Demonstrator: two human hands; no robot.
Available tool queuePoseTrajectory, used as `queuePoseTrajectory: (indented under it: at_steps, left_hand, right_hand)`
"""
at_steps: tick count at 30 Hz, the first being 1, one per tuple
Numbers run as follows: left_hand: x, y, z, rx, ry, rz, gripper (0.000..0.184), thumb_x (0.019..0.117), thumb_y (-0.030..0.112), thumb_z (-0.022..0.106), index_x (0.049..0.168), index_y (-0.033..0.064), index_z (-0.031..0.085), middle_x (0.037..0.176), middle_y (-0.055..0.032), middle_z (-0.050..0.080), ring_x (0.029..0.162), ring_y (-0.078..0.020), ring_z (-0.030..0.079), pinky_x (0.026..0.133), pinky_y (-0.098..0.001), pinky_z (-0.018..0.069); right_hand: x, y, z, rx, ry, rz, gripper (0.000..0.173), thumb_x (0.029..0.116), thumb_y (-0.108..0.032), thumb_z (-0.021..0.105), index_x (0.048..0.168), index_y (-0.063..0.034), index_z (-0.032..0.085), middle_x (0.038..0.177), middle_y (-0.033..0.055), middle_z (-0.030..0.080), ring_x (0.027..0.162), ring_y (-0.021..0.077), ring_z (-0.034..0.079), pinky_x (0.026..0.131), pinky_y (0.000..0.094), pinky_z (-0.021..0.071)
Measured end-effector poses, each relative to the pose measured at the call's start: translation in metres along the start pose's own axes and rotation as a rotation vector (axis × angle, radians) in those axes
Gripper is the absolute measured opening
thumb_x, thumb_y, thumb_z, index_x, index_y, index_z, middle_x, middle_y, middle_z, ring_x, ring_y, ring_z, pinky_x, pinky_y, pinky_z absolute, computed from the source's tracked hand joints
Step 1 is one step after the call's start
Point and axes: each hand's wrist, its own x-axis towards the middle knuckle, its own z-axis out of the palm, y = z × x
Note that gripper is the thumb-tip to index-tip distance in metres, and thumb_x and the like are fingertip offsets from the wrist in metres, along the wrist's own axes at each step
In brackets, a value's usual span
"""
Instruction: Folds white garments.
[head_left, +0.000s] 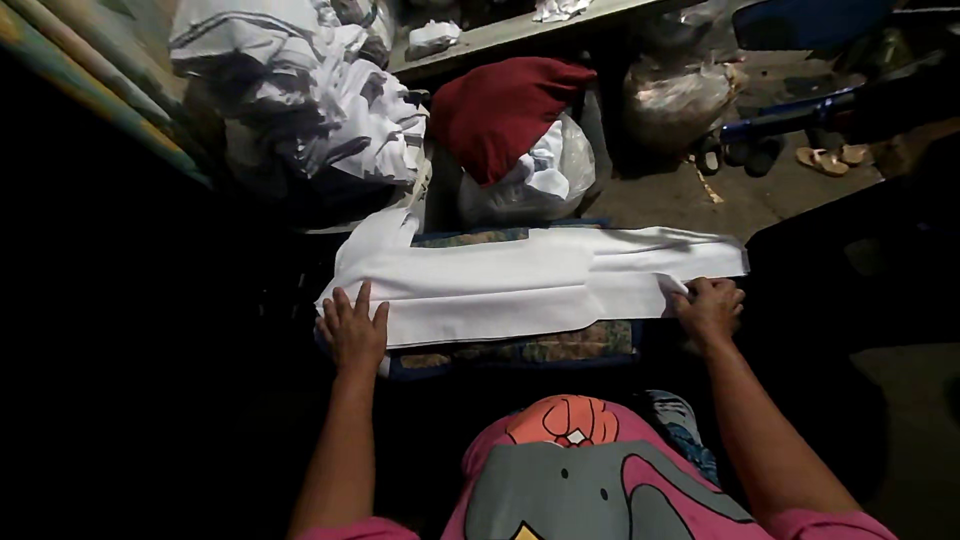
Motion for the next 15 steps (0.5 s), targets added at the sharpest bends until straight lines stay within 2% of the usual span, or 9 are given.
queuePoseTrajectory:
  at_steps: [2,4,7,12,13,15]
  left_hand:
    - [0.006,0.003,-0.004,0.01,-0.024,-0.049,0.061,0.1076,0.047,0.044,0.159,0.0139,0.04,0.163,-0.0336,0.022,0.151,-0.0565,0.017,0.119,-0.0734,0.0099]
    - [0.011,0.005,-0.006,0.019,-0.038,-0.103,0.064,0.1063,0.05,0.046,0.16,0.0159,0.037,0.164,-0.0326,0.022,0.151,-0.0552,0.017,0.119,-0.073,0.0101]
    - [0.015,0.008,-0.007,0.027,-0.051,-0.133,0.07,0.104,0.053,0.05,0.161,0.0161,0.034,0.165,-0.0319,0.02,0.152,-0.0553,0.015,0.119,-0.0732,0.008]
    - [0.015,0.009,-0.006,0.049,-0.04,-0.138,0.075,0.1016,0.056,0.053,0.162,0.0158,0.033,0.164,-0.0332,0.019,0.152,-0.0558,0.014,0.118,-0.0754,0.0053]
    - [0.015,0.013,-0.009,0.053,-0.048,-0.146,0.076,0.1018,0.054,0.054,0.162,0.0139,0.032,0.164,-0.0342,0.018,0.152,-0.0567,0.012,0.117,-0.0764,0.0034]
    - [0.015,0.03,-0.013,0.035,-0.041,-0.102,0.073,0.1029,0.043,0.058,0.159,0.003,0.033,0.163,-0.038,0.015,0.151,-0.0595,0.009,0.117,-0.076,0.0024]
  right_hand:
    - [0.001,-0.002,-0.003,0.033,-0.053,0.006,0.034,0.0997,-0.02,0.062,0.122,0.0055,0.065,0.129,0.0335,0.059,0.127,0.0529,0.05,0.104,0.0683,0.0374]
    - [0.002,-0.001,-0.012,0.121,-0.047,0.058,0.035,0.1034,-0.017,0.057,0.128,0.0077,0.059,0.121,0.0329,0.064,0.117,0.049,0.061,0.1,0.0639,0.0458]
    - [0.006,0.012,-0.038,0.209,0.084,0.16,0.04,0.1036,-0.013,0.055,0.136,0.0102,0.052,0.128,0.0355,0.06,0.121,0.0477,0.06,0.103,0.0611,0.0456]
    - [0.011,0.075,-0.091,0.306,0.249,0.179,0.039,0.099,-0.012,0.06,0.133,0.0074,0.057,0.127,0.0314,0.062,0.119,0.041,0.061,0.102,0.0555,0.0481]
    - [0.007,0.084,-0.102,0.338,0.272,0.179,0.039,0.0982,-0.012,0.061,0.132,0.008,0.057,0.126,0.0311,0.062,0.117,0.039,0.062,0.101,0.0535,0.0488]
    - [-0.002,0.099,-0.122,0.409,0.31,0.17,0.039,0.0979,-0.011,0.06,0.131,0.0094,0.056,0.126,0.0312,0.061,0.113,0.034,0.062,0.099,0.0484,0.0503]
